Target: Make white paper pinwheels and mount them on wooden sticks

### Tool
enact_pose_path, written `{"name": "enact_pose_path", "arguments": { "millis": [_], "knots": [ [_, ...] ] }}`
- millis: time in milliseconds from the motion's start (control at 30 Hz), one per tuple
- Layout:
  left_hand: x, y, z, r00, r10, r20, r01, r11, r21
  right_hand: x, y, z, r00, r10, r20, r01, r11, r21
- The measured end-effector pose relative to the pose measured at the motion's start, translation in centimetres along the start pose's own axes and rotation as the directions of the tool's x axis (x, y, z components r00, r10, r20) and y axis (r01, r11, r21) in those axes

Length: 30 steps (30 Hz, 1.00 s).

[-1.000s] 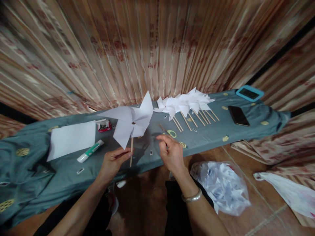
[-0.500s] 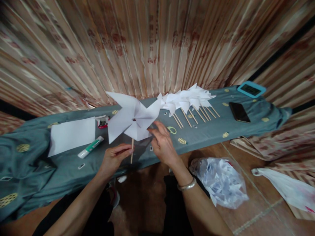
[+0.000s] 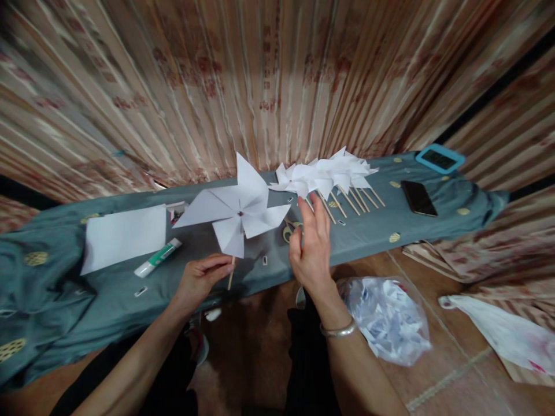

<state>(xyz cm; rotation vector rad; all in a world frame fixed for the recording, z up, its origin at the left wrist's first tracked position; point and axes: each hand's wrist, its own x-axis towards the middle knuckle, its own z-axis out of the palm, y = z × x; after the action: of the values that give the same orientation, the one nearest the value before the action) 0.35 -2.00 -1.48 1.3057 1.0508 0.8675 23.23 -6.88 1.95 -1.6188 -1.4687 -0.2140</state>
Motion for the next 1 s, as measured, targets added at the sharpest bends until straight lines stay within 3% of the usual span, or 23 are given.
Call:
{"name": "enact_pose_path", "arguments": {
  "millis": [167, 300, 533, 600, 700, 800, 867, 1000],
  "knots": [
    [-0.2, 0.2, 0.2, 0.999, 0.01, 0.048, -0.012, 0.999, 0.042, -0.2, 0.6, 0.6, 0.984, -0.024, 0.177, 0.038, 0.996, -0.077],
    [-0.1, 0.3, 0.2, 1.0, -0.011, 0.007, 0.01, 1.0, 0.029, -1.1, -0.3, 1.0, 0.963, -0.054, 0.263, 0.065, 0.997, -0.031],
    [0.2, 0.6, -0.1, 0.997, 0.01, -0.077, -0.009, 1.0, 0.009, -2.7, -2.2, 1.3, 0.836, -0.178, 0.519, 0.027, 0.958, 0.285],
    [0.2, 0.6, -0.3, 0.996, 0.005, -0.084, -0.005, 1.0, 0.004, -2.5, -2.0, 0.9, 0.874, -0.131, 0.469, -0.029, 0.948, 0.318],
    [0.2, 0.5, -0.4, 0.997, 0.005, -0.082, -0.004, 1.0, 0.01, -1.6, -1.5, -0.2, 0.98, -0.03, 0.199, -0.018, 0.971, 0.237],
    [0.0, 0.5, -0.3, 0.998, 0.006, -0.07, -0.004, 1.0, 0.021, -0.7, -1.2, -1.1, 0.997, -0.067, -0.033, 0.068, 0.997, 0.038],
    [-0.1, 0.5, -0.1, 0.999, 0.006, -0.048, -0.004, 1.0, 0.027, -0.3, -1.0, -1.2, 0.993, -0.112, -0.038, 0.109, 0.991, -0.081],
    [-0.3, 0.3, -0.1, 1.0, 0.008, 0.008, -0.009, 0.998, 0.058, -0.4, -0.6, -0.5, 0.987, -0.1, 0.125, 0.118, 0.982, -0.15]
  ]
}}
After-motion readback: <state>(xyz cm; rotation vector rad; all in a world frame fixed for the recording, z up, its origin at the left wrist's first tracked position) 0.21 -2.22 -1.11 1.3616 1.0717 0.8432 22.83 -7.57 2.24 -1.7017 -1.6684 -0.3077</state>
